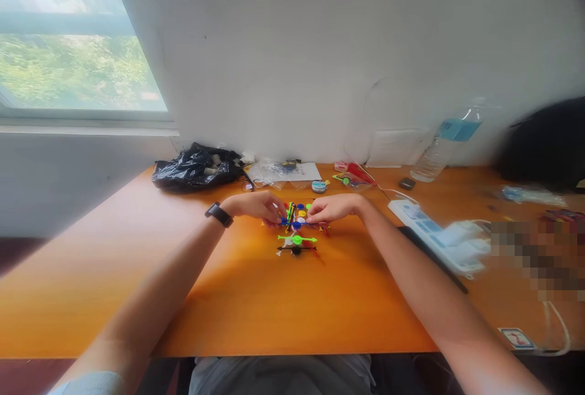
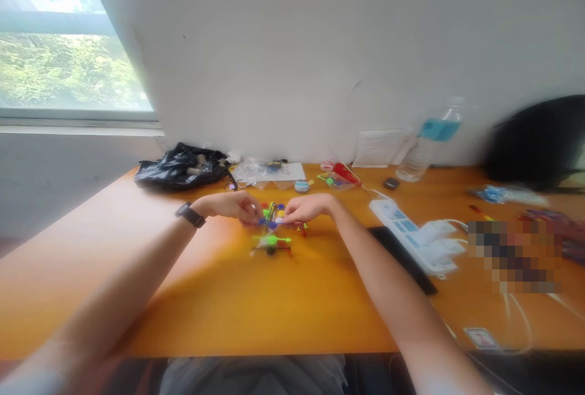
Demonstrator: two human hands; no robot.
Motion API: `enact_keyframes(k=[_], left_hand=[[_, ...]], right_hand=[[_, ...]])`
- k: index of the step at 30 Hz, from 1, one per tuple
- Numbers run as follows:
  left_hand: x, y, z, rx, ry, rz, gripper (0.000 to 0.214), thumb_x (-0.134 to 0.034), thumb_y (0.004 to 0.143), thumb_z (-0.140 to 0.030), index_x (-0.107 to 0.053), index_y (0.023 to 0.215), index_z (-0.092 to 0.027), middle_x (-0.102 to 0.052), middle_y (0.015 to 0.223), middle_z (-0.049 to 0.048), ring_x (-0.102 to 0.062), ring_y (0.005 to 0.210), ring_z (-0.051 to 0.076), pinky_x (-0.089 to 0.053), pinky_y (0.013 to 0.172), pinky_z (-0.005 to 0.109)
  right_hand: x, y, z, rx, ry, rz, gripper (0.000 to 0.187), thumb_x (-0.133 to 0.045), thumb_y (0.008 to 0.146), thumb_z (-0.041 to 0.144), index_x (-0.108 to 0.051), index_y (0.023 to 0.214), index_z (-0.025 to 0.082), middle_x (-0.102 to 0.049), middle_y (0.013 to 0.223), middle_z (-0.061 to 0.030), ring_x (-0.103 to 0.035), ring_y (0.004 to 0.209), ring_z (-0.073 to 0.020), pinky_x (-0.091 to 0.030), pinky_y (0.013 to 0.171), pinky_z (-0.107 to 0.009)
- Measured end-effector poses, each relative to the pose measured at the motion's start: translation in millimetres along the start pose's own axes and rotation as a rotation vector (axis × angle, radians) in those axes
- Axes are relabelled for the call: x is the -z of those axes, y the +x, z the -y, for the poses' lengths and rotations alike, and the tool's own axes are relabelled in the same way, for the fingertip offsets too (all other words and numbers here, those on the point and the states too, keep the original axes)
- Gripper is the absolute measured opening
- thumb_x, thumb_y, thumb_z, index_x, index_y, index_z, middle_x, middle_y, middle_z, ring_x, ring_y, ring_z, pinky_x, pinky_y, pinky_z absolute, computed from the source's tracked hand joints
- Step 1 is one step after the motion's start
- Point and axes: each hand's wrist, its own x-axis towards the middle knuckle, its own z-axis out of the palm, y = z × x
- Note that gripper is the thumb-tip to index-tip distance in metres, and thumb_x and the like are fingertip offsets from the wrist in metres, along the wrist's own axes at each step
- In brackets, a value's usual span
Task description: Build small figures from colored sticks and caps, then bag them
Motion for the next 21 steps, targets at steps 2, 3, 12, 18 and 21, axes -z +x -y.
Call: enact_keyframes(k=[2,3,12,18,21], left_hand=[[0.3,-0.2,0.2,-0.006,-0.001,0.006,0.027,-0.083,0.079,-0.027,-0.078,0.103,-0.016,-0.077,0.078,0.0027,-0.075,0.075,0.015,-0.061,0.075,0.025],[0.6,-0.1,0.5,-0.013,-0.004,0.012,0.027,-0.083,0.079,-0.027,-0.078,0.104,-0.016,-0.077,0.078,0.0023,-0.075,0.074,0.015,-0.060,0.074,0.024],[2.9,2.4,7.0,-0.037,-0.027,0.056,0.031,-0.088,0.078,-0.033,-0.078,0.103,-0.018,-0.078,0.077,0.0028,-0.076,0.074,0.016,-0.062,0.074,0.026],[1.7,1.3,3.3,-0.032,0.000,0.039,0.030,-0.086,0.080,-0.030,-0.078,0.105,-0.017,-0.078,0.078,0.0032,-0.075,0.074,0.016,-0.061,0.074,0.026],[0.7,0.8,1.9,-0.031,0.005,0.037,0.030,-0.086,0.079,-0.031,-0.078,0.104,-0.017,-0.077,0.078,0.0031,-0.075,0.073,0.016,-0.060,0.073,0.025]], right_hand=[[-0.1,-0.6,1.5,-0.002,-0.015,0.008,0.064,-0.055,0.091,0.078,-0.055,0.073,0.017,-0.052,0.069,0.0011,-0.042,0.064,-0.0128,-0.033,0.065,-0.029],[-0.1,-0.8,2.0,0.001,-0.025,0.015,0.064,-0.054,0.091,0.078,-0.055,0.073,0.017,-0.053,0.069,0.0008,-0.043,0.065,-0.0131,-0.033,0.065,-0.029],[-0.2,2.2,-0.2,0.022,-0.059,0.040,0.065,-0.052,0.092,0.080,-0.056,0.071,0.018,-0.054,0.069,0.0005,-0.042,0.064,-0.0133,-0.033,0.065,-0.029],[-0.4,1.5,-0.1,0.020,-0.075,0.057,0.065,-0.050,0.093,0.078,-0.055,0.070,0.018,-0.053,0.068,0.0011,-0.043,0.064,-0.0135,-0.033,0.065,-0.029],[-0.2,0.7,0.4,0.024,-0.073,0.068,0.063,-0.050,0.095,0.076,-0.055,0.070,0.018,-0.053,0.068,0.0011,-0.044,0.064,-0.0132,-0.033,0.065,-0.029]])
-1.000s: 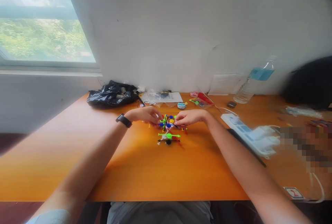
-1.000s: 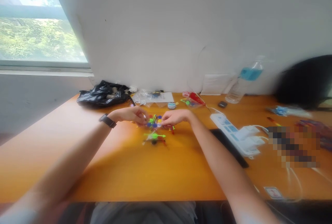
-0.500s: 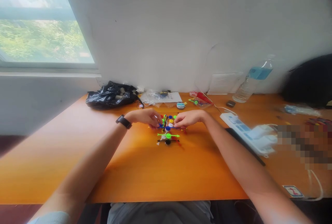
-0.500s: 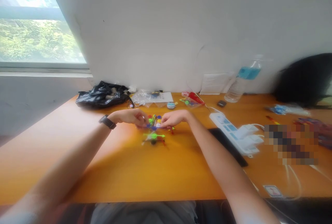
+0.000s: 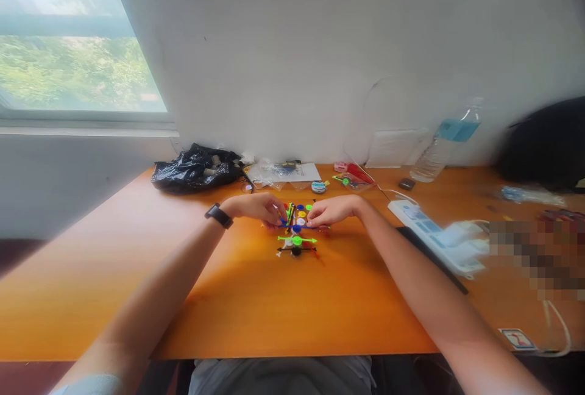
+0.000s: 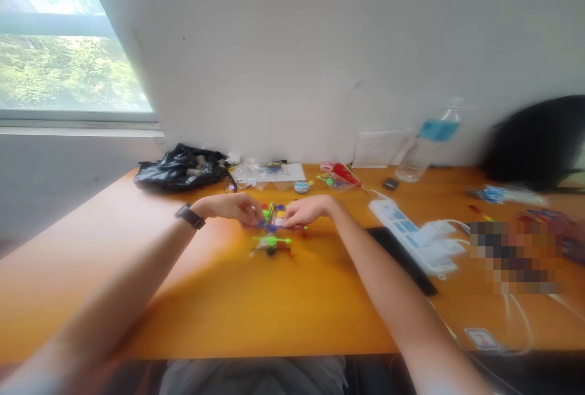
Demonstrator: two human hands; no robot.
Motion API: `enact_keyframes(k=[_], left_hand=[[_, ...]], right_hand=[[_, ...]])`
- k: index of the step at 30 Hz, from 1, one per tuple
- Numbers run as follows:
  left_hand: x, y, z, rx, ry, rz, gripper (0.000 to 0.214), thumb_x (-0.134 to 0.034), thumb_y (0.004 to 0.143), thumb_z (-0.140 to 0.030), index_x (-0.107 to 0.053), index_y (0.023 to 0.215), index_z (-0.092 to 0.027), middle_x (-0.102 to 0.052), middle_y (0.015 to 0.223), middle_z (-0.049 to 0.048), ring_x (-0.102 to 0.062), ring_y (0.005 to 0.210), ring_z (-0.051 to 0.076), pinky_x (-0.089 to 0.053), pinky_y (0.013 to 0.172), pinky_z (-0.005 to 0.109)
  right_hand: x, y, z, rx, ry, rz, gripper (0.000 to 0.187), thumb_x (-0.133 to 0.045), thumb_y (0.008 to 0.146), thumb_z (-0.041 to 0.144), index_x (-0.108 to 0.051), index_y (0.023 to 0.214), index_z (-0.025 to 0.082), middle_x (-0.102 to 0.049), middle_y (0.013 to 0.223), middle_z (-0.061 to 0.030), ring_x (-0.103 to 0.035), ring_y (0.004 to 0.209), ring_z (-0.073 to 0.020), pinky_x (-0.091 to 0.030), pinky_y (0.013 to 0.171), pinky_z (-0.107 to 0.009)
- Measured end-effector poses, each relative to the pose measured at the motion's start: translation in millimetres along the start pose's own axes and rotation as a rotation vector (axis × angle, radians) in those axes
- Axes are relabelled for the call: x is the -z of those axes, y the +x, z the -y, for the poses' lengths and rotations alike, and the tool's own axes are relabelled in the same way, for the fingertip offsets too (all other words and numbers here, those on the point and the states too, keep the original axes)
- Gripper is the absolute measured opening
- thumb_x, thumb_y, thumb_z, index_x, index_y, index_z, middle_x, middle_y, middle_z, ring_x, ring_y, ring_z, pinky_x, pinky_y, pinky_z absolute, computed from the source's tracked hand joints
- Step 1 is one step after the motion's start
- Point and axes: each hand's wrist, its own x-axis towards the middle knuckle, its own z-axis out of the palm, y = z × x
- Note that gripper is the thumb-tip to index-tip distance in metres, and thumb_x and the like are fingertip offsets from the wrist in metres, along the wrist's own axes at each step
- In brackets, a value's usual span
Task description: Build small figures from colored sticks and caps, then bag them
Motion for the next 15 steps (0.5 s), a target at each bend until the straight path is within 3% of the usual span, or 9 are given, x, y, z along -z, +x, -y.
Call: enact_keyframes(k=[15], left_hand=[[0.4,3.4,5.2,-0.009,-0.029,0.019,0.025,-0.083,0.078,-0.023,-0.078,0.102,-0.018,-0.079,0.080,0.0031,-0.076,0.072,0.016,-0.060,0.071,0.023]], right_hand=[[0.5,3.6,-5.5,-0.023,-0.037,-0.002,0.056,-0.053,0.095,0.068,-0.059,0.071,0.018,-0.059,0.071,-0.0011,-0.047,0.066,-0.0148,-0.034,0.065,-0.029]])
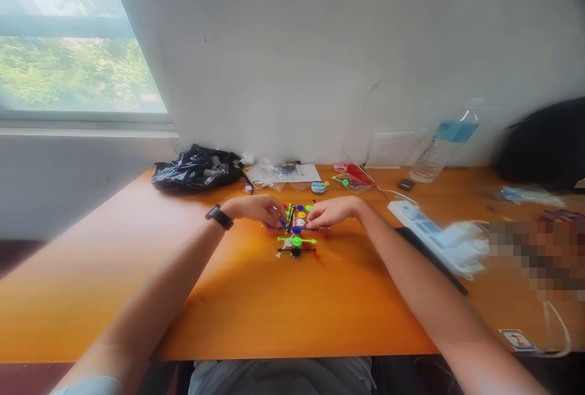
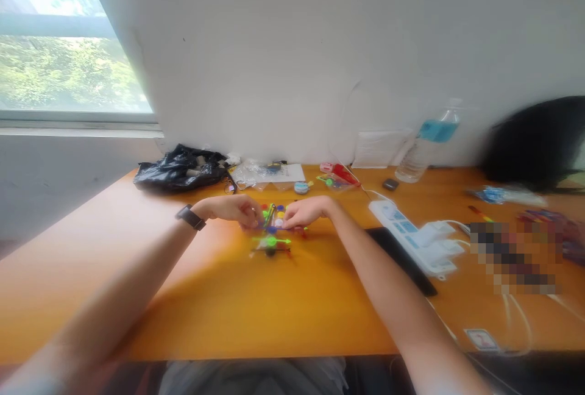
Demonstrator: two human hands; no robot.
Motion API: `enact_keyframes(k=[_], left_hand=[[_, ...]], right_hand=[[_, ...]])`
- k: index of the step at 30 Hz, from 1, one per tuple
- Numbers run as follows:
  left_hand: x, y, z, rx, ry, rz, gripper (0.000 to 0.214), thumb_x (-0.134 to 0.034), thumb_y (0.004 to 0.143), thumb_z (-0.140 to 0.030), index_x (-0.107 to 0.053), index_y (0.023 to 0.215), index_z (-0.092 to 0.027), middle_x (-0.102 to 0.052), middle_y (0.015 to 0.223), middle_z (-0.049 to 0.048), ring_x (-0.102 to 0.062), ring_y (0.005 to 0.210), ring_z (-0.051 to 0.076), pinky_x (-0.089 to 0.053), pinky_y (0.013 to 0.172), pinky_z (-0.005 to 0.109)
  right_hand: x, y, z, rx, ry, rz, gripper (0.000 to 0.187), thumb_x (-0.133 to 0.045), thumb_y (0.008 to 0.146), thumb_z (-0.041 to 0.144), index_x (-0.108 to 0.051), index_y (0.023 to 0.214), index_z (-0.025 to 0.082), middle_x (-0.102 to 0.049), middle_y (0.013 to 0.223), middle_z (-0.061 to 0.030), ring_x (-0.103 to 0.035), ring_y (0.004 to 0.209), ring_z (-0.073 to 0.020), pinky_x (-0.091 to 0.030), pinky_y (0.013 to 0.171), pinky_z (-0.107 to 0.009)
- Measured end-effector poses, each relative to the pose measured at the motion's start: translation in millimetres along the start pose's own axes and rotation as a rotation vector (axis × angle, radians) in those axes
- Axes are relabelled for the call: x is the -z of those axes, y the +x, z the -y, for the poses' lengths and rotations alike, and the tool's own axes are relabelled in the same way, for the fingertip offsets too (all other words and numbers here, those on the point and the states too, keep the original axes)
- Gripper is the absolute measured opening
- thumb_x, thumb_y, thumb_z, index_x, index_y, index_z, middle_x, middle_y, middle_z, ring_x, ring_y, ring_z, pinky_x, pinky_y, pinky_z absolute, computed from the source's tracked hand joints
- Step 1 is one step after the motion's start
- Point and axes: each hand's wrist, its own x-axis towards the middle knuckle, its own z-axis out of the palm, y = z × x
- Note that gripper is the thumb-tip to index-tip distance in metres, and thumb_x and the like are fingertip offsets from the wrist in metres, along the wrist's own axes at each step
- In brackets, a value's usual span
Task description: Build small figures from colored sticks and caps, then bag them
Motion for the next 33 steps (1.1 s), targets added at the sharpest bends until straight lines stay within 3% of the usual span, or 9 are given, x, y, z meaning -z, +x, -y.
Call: enact_keyframes(k=[26,33], left_hand=[[-1.5,-0.2,-1.8,0.072,0.037,-0.014,0.032,-0.085,0.077,-0.027,-0.078,0.106,-0.016,-0.079,0.082,0.0048,-0.076,0.074,0.018,-0.061,0.073,0.026],[-0.5,-4.1,-6.2,0.086,0.083,-0.014,0.031,-0.083,0.081,-0.032,-0.078,0.107,-0.017,-0.080,0.084,0.0061,-0.078,0.075,0.018,-0.062,0.072,0.026]], right_hand=[[-1.7,-1.3,6.2,-0.003,0.040,-0.003,0.049,-0.058,0.093,0.061,-0.059,0.070,0.018,-0.060,0.071,-0.0008,-0.049,0.067,-0.0152,-0.034,0.066,-0.030],[-1.0,-3.0,5.2,-0.034,0.036,-0.023,0.058,-0.056,0.092,0.072,-0.060,0.070,0.018,-0.059,0.071,-0.0007,-0.048,0.066,-0.0148,-0.035,0.067,-0.030]])
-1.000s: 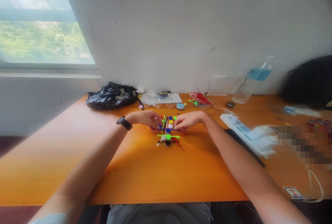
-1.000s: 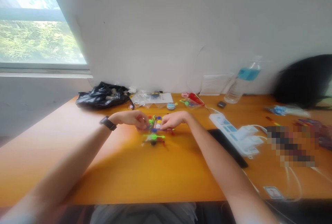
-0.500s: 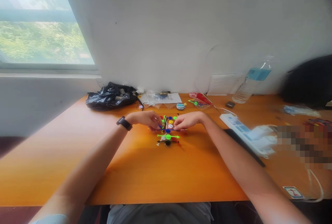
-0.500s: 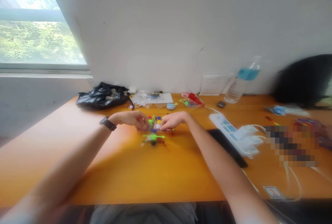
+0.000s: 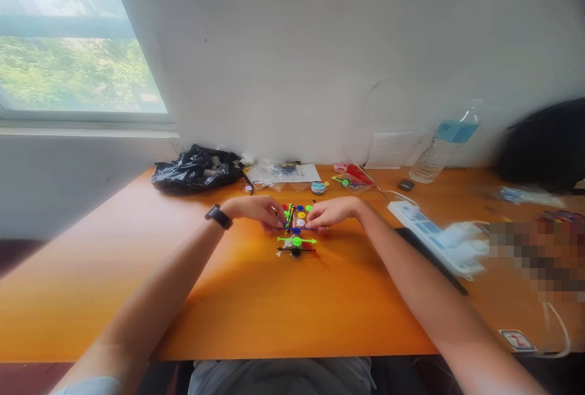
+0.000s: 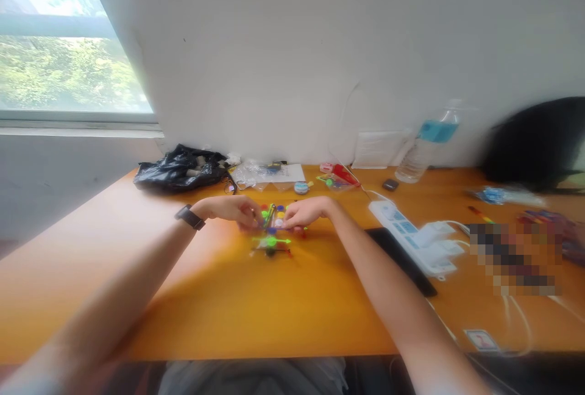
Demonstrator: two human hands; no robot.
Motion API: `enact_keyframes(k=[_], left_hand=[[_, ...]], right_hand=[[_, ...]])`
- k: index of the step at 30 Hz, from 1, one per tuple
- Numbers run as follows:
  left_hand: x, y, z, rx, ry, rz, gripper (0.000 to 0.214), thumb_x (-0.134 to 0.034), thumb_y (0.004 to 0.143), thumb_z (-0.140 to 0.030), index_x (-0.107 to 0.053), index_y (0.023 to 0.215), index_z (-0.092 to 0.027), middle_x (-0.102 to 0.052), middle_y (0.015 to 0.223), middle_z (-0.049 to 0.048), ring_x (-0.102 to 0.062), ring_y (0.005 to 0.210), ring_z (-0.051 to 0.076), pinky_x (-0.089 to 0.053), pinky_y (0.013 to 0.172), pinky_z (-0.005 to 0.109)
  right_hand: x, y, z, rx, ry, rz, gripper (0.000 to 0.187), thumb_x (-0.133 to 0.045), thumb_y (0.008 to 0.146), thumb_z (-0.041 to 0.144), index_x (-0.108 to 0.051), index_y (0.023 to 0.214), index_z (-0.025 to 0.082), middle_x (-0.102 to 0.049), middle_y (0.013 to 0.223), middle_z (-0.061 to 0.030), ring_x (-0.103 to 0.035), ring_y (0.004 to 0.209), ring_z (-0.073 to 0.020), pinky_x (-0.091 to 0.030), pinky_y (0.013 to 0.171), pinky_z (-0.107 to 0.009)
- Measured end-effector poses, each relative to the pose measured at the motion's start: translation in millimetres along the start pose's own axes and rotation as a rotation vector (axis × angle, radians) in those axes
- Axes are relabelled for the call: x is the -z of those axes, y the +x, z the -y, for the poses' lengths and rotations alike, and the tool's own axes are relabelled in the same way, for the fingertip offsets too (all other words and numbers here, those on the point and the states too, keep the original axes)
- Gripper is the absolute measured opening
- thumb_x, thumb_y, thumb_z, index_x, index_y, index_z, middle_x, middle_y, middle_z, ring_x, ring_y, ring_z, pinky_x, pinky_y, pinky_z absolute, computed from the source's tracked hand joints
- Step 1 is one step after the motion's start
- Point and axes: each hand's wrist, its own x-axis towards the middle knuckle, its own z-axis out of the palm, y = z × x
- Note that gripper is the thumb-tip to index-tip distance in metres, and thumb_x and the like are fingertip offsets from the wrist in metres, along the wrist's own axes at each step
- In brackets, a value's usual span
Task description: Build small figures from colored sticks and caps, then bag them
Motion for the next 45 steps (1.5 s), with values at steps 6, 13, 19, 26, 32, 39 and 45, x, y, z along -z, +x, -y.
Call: enact_keyframes(k=[6,13,19,26,32,39,45], left_hand=[[19.9,-18.9,-5.1,0.075,0.153,-0.136,0.034,-0.075,0.086,-0.035,-0.076,0.113,-0.015,-0.081,0.091,0.0101,-0.077,0.072,0.018,-0.058,0.061,0.022],[50.5,-36.1,14.7,0.087,0.443,-0.384,0.031,-0.064,0.080,-0.021,-0.079,0.107,-0.017,-0.078,0.104,0.0079,-0.070,0.072,0.015,-0.053,0.062,0.022],[53.2,-29.6,28.3,0.083,0.622,-0.368,0.035,-0.070,0.078,-0.025,-0.080,0.111,-0.022,-0.076,0.112,0.0058,-0.070,0.097,0.019,-0.052,0.078,0.022],[36.4,-12.8,27.8,0.198,0.665,-0.343,0.026,-0.079,0.070,-0.031,-0.081,0.093,-0.020,-0.078,0.103,0.0050,-0.070,0.088,0.020,-0.051,0.075,0.024],[39.4,-19.7,24.8,0.201,0.701,-0.369,0.024,-0.062,0.077,-0.022,-0.074,0.098,-0.019,-0.076,0.096,0.0047,-0.067,0.081,0.019,-0.047,0.066,0.025],[30.7,-10.5,20.1,0.194,0.726,-0.406,0.027,-0.050,0.090,-0.028,-0.074,0.097,-0.016,-0.074,0.094,0.0095,-0.063,0.081,0.021,-0.047,0.073,0.030],[18.7,1.4,20.5,0.249,0.773,-0.299,0.049,-0.052,0.094,-0.058,-0.074,0.082,-0.016,-0.071,0.078,0.0105,-0.060,0.068,0.021,-0.042,0.067,0.031]], right_hand=[[4.0,-7.8,3.4,-0.073,0.062,-0.054,0.066,-0.055,0.090,0.079,-0.073,0.084,0.016,-0.060,0.074,-0.0021,-0.054,0.072,-0.0167,-0.038,0.070,-0.029],[8.3,-16.4,2.3,-0.112,0.032,-0.144,0.063,-0.057,0.088,0.076,-0.078,0.091,0.016,-0.065,0.077,-0.0041,-0.059,0.077,-0.0195,-0.041,0.072,-0.029],[9.5,-18.6,0.2,-0.123,0.008,-0.190,0.051,-0.060,0.089,0.068,-0.076,0.096,0.020,-0.068,0.077,-0.0039,-0.063,0.080,-0.0219,-0.043,0.072,-0.029],[9.5,-19.9,0.6,-0.122,0.006,-0.195,0.046,-0.060,0.091,0.063,-0.076,0.099,0.021,-0.069,0.080,-0.0044,-0.065,0.085,-0.0232,-0.045,0.075,-0.030],[10.2,-26.2,5.0,-0.098,0.039,-0.236,0.041,-0.064,0.088,0.061,-0.067,0.076,0.022,-0.069,0.078,-0.0040,-0.065,0.081,-0.0236,-0.046,0.075,-0.032],[11.8,-29.2,4.6,-0.112,-0.012,-0.227,0.043,-0.058,0.091,0.063,-0.062,0.078,0.022,-0.068,0.080,-0.0038,-0.063,0.082,-0.0236,-0.044,0.076,-0.033],[12.1,-28.5,2.4,-0.116,-0.039,-0.235,0.044,-0.057,0.090,0.064,-0.062,0.077,0.022,-0.069,0.085,-0.0045,-0.064,0.087,-0.0247,-0.045,0.080,-0.033]])
